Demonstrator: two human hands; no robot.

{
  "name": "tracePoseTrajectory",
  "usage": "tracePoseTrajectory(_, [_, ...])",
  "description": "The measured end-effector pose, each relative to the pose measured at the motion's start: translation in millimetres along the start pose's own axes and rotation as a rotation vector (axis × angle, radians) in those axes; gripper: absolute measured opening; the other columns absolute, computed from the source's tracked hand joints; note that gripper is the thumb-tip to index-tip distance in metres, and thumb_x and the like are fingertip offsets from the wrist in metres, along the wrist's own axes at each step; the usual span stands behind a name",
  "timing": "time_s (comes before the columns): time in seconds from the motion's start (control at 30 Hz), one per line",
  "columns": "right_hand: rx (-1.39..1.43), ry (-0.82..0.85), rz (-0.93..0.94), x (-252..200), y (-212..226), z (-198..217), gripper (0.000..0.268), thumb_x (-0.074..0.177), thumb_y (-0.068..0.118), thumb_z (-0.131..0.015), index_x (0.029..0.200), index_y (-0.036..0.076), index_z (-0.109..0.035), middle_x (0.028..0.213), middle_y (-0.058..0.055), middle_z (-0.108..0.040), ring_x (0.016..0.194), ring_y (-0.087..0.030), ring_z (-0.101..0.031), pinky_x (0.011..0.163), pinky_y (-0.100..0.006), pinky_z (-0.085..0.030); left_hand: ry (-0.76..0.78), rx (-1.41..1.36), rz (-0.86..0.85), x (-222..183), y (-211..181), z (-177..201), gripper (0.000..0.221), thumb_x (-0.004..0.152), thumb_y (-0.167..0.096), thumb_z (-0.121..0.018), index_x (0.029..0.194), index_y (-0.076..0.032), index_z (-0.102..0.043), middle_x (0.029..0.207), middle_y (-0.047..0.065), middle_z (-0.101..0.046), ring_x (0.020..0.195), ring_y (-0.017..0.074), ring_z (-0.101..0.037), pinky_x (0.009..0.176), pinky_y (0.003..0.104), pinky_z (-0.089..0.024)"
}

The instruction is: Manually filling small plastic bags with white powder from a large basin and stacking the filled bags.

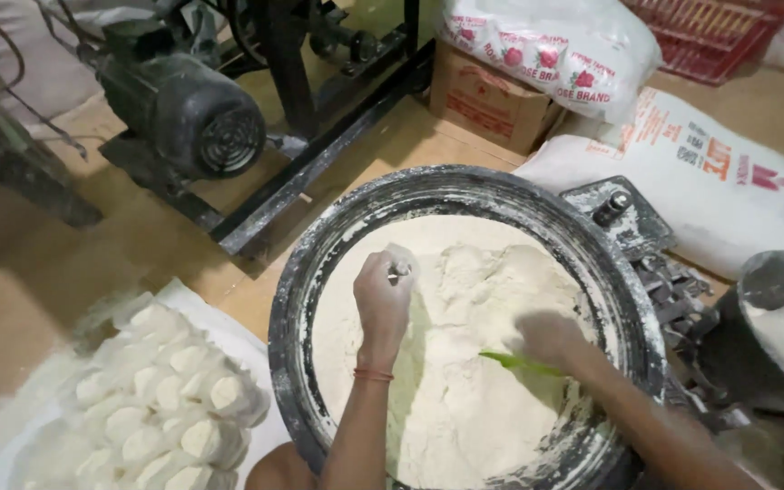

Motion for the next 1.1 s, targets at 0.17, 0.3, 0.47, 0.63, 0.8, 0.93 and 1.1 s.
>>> tracePoseTrajectory(0.17, [-0.054, 0.263, 0.169, 7, -49, -100, 0.039, 0.087, 0.049, -0.067, 0.101, 0.013, -0.073, 0.09, -0.006, -0.074, 0.081, -0.025, -0.069, 0.075, -0.041, -0.055, 0.342, 0.058, -0.313, -5, -9, -13, 0.009, 0.076, -0.007, -0.068, 0.076, 0.002, -0.07, 0.093, 0.005, -0.077, 0.076, 0.0237, -0.067, 0.076, 0.034, -0.052])
tracePoseTrajectory(0.3, [-0.008, 0.161, 0.234, 7, -24, -80, 0.023, 0.095, 0.024, -0.049, 0.101, 0.015, -0.069, 0.099, -0.008, -0.069, 0.088, -0.028, -0.065, 0.083, -0.044, -0.053, 0.658, 0.149, -0.274, -29, -19, -37, 0.02, 0.074, -0.004, -0.069, 0.091, -0.005, -0.08, 0.09, 0.008, -0.079, 0.072, 0.0211, -0.07, 0.075, 0.031, -0.056])
tracePoseTrajectory(0.47, [-0.309, -0.077, 0.087, 23, -31, -2, 0.018, 0.091, 0.017, -0.051, 0.095, 0.012, -0.068, 0.084, -0.011, -0.069, 0.085, -0.03, -0.076, 0.068, -0.046, -0.061, 0.764, 0.472, -0.223, -21, 7, -49, 0.029, 0.088, -0.011, -0.067, 0.115, -0.018, -0.073, 0.107, 0.012, -0.074, 0.103, 0.0384, -0.072, 0.092, 0.052, -0.06])
tracePoseTrajectory(0.63, [-0.222, -0.26, -0.075, 53, -32, 57, 0.021, 0.102, 0.022, -0.047, 0.099, 0.011, -0.064, 0.078, -0.005, -0.067, 0.065, -0.02, -0.067, 0.051, -0.034, -0.054, 0.563, 0.454, -0.323, -16, -29, -23, 0.016, 0.089, -0.013, -0.067, 0.097, -0.016, -0.08, 0.096, 0.007, -0.077, 0.094, 0.0295, -0.076, 0.095, 0.042, -0.057])
tracePoseTrajectory(0.8, [0.012, -0.053, -0.016, 59, -10, -11, 0.042, 0.095, 0.025, -0.048, 0.13, 0.008, -0.064, 0.131, -0.019, -0.066, 0.128, -0.039, -0.061, 0.107, -0.055, -0.051, 0.354, 0.385, -0.449, -16, -46, -10, 0.015, 0.089, -0.016, -0.072, 0.102, -0.012, -0.078, 0.1, 0.007, -0.076, 0.097, 0.0267, -0.074, 0.091, 0.041, -0.058])
tracePoseTrajectory(0.93, [-0.002, -0.036, -0.015, 22, 4, 19, 0.026, 0.093, 0.024, -0.052, 0.097, 0.007, -0.073, 0.093, -0.017, -0.072, 0.094, -0.036, -0.076, 0.077, -0.047, -0.062, 0.229, 0.406, -0.56, -18, -56, -6, 0.022, 0.082, -0.006, -0.073, 0.102, -0.013, -0.076, 0.098, 0.005, -0.074, 0.092, 0.0267, -0.074, 0.087, 0.041, -0.059])
tracePoseTrajectory(1.1, [0.223, 0.02, -0.063, -17, -22, 46, 0.035, 0.088, 0.033, -0.055, 0.081, 0.005, -0.074, 0.083, -0.023, -0.073, 0.088, -0.042, -0.074, 0.072, -0.051, -0.056, 0.37, 0.501, -0.57, -29, -45, -30, 0.011, 0.086, -0.011, -0.073, 0.095, -0.015, -0.079, 0.09, 0.0, -0.074, 0.082, 0.0228, -0.074, 0.082, 0.035, -0.06])
Point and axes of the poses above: each hand's wrist, its own x-axis towards the middle knuckle, its own z-axis out of the back of the hand, y = z × x, the point moved 5 cm from there along x, towards the middle knuckle
